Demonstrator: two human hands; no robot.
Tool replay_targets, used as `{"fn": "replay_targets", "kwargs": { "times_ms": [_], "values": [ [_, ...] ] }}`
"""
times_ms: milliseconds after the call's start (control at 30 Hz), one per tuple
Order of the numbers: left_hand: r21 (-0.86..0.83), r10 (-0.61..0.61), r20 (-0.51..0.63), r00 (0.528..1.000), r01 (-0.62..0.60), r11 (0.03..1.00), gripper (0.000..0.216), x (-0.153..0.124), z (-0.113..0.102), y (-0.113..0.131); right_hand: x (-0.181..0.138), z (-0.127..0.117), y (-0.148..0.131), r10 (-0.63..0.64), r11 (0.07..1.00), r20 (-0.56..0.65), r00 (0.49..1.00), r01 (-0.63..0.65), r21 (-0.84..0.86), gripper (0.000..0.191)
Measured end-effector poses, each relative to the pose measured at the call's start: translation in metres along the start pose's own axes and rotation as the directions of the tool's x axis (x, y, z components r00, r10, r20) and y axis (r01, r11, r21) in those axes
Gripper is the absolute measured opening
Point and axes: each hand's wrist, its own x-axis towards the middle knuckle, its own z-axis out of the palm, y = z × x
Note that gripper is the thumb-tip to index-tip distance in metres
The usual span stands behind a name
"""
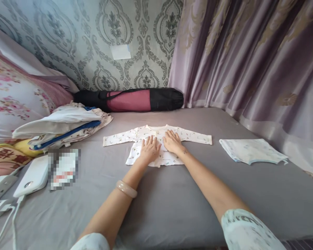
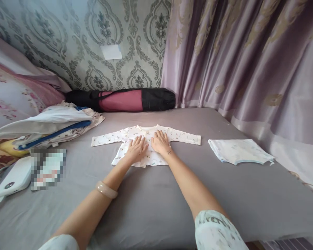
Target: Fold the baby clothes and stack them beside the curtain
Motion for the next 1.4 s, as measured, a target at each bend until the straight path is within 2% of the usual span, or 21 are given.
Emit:
{"fn": "replay_targets", "kwargs": {
  "times_ms": [100,233,400,467,567,600,667,733,800,900,1100,1200,1300,1400],
  "values": [
    [-0.009,-0.012,0.02,1.0,0.012,1.0,0.063,-0.003,0.012,0.009,0.027,0.01,-0.003,0.054,0.998,0.065,0.996,-0.055,0.018,0.061],
    [0.015,0.0,0.014,1.0,0.0,1.0,0.066,-0.007,0.02,0.005,0.051,0.018,-0.003,0.115,0.993,0.065,0.991,-0.117,0.014,0.066],
    [0.011,0.014,-0.009,1.0,-0.014,1.0,0.066,-0.006,0.022,0.003,0.062,0.024,0.002,0.161,0.987,0.004,0.987,-0.161,0.006,0.068],
    [-0.031,0.018,-0.002,1.0,-0.018,0.999,0.066,-0.005,0.019,0.004,0.063,0.023,0.003,0.166,0.986,0.015,0.986,-0.166,0.008,0.068],
    [-0.091,-0.062,-0.077,0.995,0.055,0.994,0.061,-0.006,0.013,0.002,0.062,0.018,-0.004,0.183,0.983,0.033,0.983,-0.183,-0.001,0.066],
    [-0.097,-0.109,-0.127,0.986,0.097,0.991,0.058,-0.007,0.012,0.001,0.062,0.016,-0.01,0.139,0.99,0.012,0.99,-0.139,-0.008,0.064],
    [-0.096,-0.193,-0.2,0.961,0.176,0.98,0.055,-0.008,0.01,-0.002,0.059,0.015,-0.023,-0.059,0.998,-0.026,0.998,0.058,-0.018,0.06],
    [-0.098,-0.234,-0.199,0.952,0.218,0.971,0.055,-0.009,0.011,-0.006,0.058,0.016,-0.037,-0.277,0.961,0.003,0.961,0.277,-0.011,0.059],
    [-0.11,-0.253,-0.169,0.953,0.237,0.965,0.056,-0.009,0.014,-0.008,0.058,0.02,-0.046,-0.356,0.934,0.081,0.931,0.356,0.016,0.059],
    [-0.123,-0.26,-0.153,0.953,0.243,0.962,0.057,-0.008,0.017,-0.01,0.065,0.026,-0.051,-0.337,0.941,0.144,0.93,0.335,0.039,0.059],
    [-0.15,-0.279,-0.167,0.946,0.256,0.955,0.052,-0.007,0.012,-0.014,0.068,0.025,-0.049,-0.324,0.944,0.15,0.934,0.31,0.11,0.059],
    [-0.17,-0.258,-0.205,0.944,0.226,0.959,0.048,-0.006,0.009,-0.016,0.051,0.016,-0.043,-0.25,0.961,0.08,0.965,0.238,0.14,0.061],
    [-0.185,-0.166,-0.209,0.964,0.128,0.974,0.048,-0.005,0.009,-0.012,0.023,0.009,-0.03,-0.168,0.981,0.003,0.986,0.167,0.098,0.061],
    [-0.185,-0.057,-0.154,0.986,0.027,0.982,0.049,-0.005,0.012,-0.007,-0.003,0.008,-0.014,-0.081,0.995,0.019,0.996,0.08,0.054,0.062]
  ]
}}
